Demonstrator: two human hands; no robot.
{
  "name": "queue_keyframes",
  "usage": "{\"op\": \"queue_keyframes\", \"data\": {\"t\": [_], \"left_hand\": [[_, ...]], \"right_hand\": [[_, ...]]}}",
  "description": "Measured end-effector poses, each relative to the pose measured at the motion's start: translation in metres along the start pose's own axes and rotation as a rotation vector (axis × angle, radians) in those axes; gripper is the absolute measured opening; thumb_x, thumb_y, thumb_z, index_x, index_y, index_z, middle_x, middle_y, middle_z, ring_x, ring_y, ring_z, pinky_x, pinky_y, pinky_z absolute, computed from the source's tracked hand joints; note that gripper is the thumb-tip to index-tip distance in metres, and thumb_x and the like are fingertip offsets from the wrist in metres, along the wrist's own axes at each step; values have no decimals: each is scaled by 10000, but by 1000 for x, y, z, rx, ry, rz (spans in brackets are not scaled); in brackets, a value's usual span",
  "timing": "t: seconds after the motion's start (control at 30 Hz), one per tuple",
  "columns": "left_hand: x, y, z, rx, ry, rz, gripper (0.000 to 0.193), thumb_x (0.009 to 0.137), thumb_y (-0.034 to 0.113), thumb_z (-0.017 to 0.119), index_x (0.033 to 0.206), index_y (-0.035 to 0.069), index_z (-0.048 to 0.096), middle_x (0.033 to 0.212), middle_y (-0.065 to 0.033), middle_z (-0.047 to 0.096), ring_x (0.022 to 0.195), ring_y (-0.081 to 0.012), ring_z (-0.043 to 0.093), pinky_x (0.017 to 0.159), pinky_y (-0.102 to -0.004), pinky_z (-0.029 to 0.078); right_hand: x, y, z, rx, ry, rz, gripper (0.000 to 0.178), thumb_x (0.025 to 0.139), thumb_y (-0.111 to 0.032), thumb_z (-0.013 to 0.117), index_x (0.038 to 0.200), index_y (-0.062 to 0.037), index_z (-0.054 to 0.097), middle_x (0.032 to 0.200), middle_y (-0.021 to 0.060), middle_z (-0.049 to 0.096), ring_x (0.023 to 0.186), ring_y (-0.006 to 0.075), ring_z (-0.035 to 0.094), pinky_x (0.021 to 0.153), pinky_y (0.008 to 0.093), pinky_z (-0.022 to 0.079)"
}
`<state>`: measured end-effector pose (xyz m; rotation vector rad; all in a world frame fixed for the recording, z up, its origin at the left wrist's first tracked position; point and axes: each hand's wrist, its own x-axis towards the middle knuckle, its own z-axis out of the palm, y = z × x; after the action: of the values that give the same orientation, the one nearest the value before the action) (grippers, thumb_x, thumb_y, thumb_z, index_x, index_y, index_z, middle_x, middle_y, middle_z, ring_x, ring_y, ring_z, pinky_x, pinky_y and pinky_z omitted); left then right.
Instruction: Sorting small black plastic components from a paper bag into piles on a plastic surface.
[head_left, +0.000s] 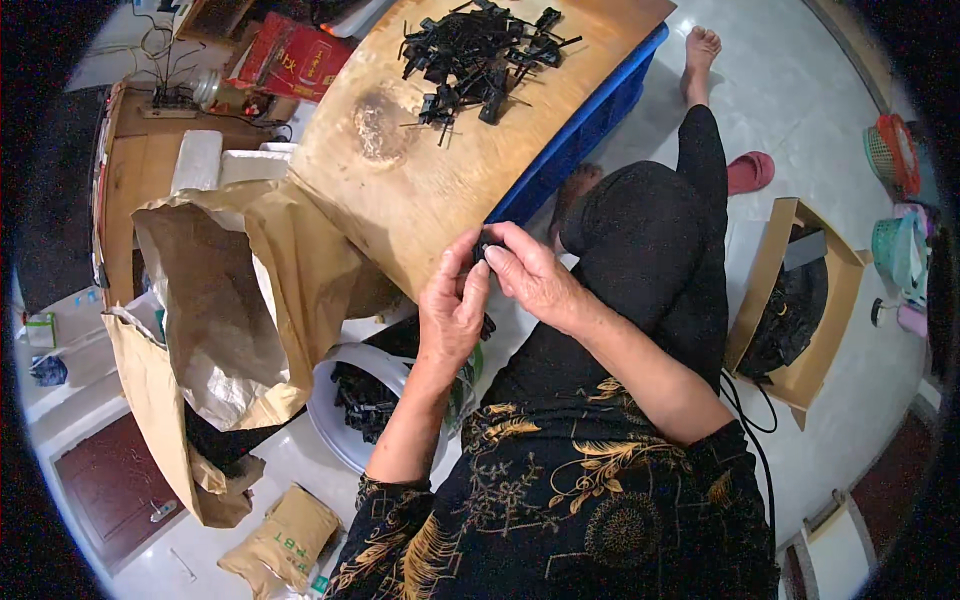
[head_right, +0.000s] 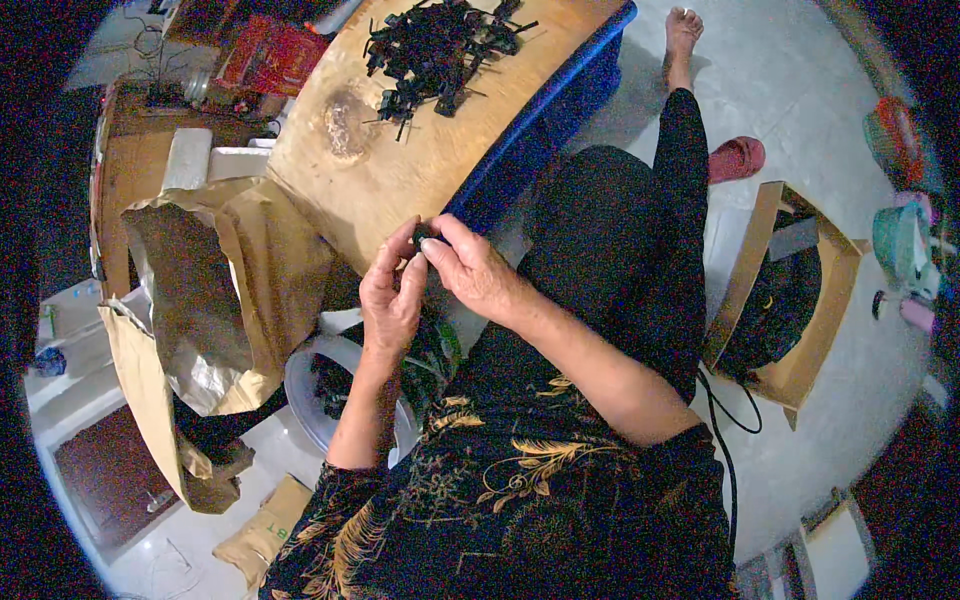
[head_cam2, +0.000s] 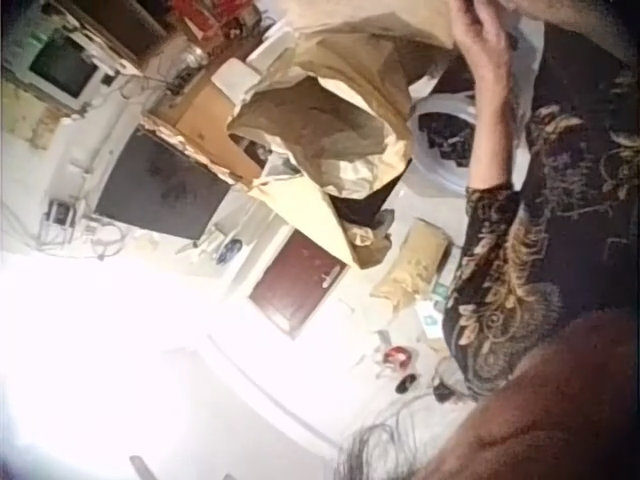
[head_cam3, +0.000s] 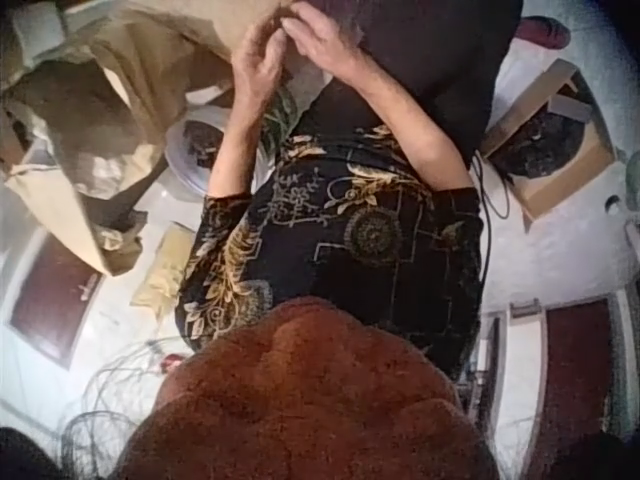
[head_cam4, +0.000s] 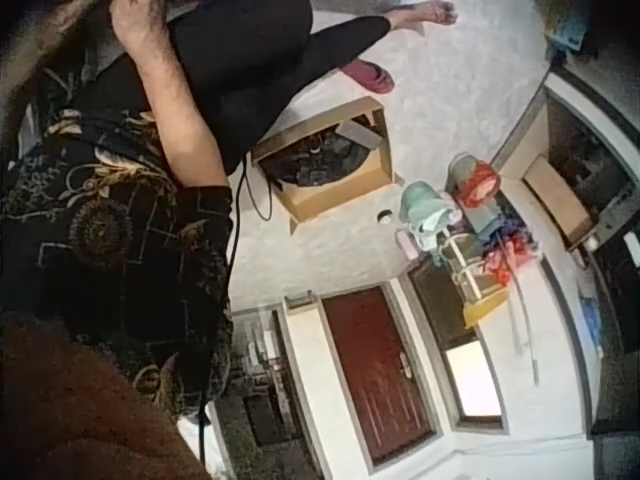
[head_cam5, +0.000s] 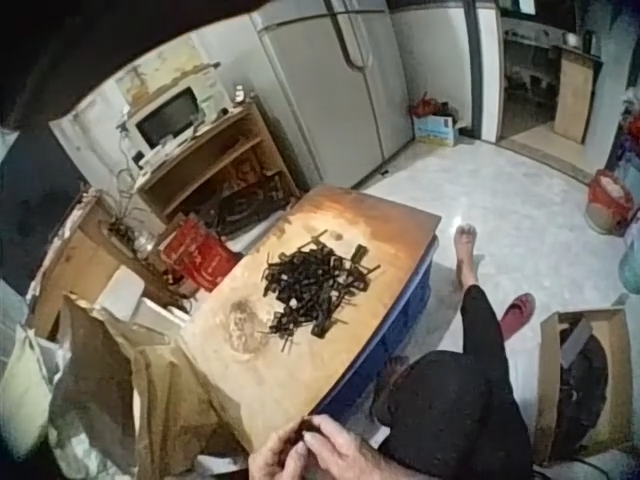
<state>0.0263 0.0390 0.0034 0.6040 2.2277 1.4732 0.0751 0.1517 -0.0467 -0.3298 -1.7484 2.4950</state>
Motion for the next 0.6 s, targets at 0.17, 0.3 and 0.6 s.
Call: {"op": "queue_keyframes", "data": {"t": [0.17,0.3,0.6], "left_hand": [[4,-8,4,304,68,250,335,816,9,522,1151,21,519,982,-80,597,854,-149,565,755,-251,444],[11,-5,7,457,49,353,322,781,-41,525,1098,14,534,979,-127,604,874,-187,588,749,-265,456],[12,20,-9,-265,5,-129,368,858,59,506,1204,96,385,823,-56,590,528,-23,394,474,-151,315]], "right_hand": [[0,-6,-2,14,43,58,184,891,-159,448,992,-6,476,712,77,504,630,133,467,559,293,409],[0,-1,-4,44,61,118,201,888,-153,452,1024,-8,478,783,93,542,705,141,508,632,300,432],[-1,5,-1,38,103,-160,186,899,-176,462,993,-16,482,851,81,590,722,126,541,654,278,450]]}}
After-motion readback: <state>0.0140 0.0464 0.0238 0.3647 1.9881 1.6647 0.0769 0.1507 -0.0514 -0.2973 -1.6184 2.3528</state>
